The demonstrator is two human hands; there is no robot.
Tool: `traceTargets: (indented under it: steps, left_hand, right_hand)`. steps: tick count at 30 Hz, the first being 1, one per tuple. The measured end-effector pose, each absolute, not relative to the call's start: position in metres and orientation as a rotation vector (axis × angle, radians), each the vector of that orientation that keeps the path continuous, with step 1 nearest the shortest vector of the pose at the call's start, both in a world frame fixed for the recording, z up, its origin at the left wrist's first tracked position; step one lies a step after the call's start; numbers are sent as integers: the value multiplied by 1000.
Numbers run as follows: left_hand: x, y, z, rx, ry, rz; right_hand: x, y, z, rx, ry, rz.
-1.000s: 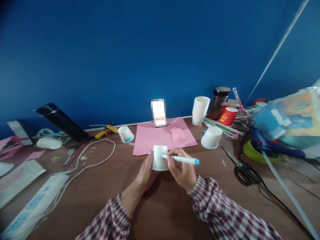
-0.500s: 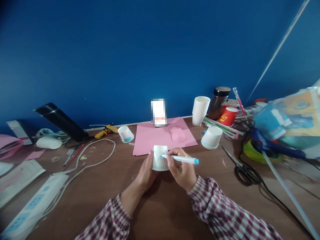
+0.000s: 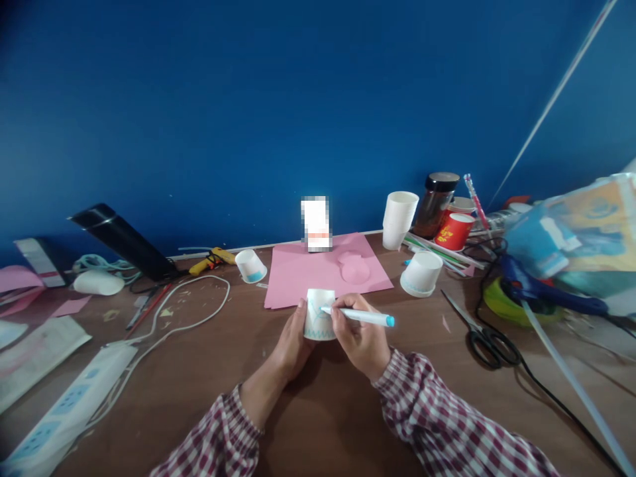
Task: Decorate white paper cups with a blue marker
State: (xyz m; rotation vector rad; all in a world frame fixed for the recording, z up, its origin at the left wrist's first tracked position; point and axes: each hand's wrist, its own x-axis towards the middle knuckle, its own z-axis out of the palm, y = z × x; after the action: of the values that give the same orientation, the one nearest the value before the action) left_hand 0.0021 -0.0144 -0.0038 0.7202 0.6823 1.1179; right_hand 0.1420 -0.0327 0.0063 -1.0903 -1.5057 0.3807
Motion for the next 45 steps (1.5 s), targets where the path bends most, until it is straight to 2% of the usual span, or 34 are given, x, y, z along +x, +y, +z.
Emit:
traceTargets:
  steps: [34,45]
  left_hand:
    - [2,-14,-4,627,710,1133]
    - [1,-13,-7,657,706,1123]
  right_hand:
    - [144,-32,9,-1115,-1581,295]
    - [141,-30,9,-1067,-1388,429]
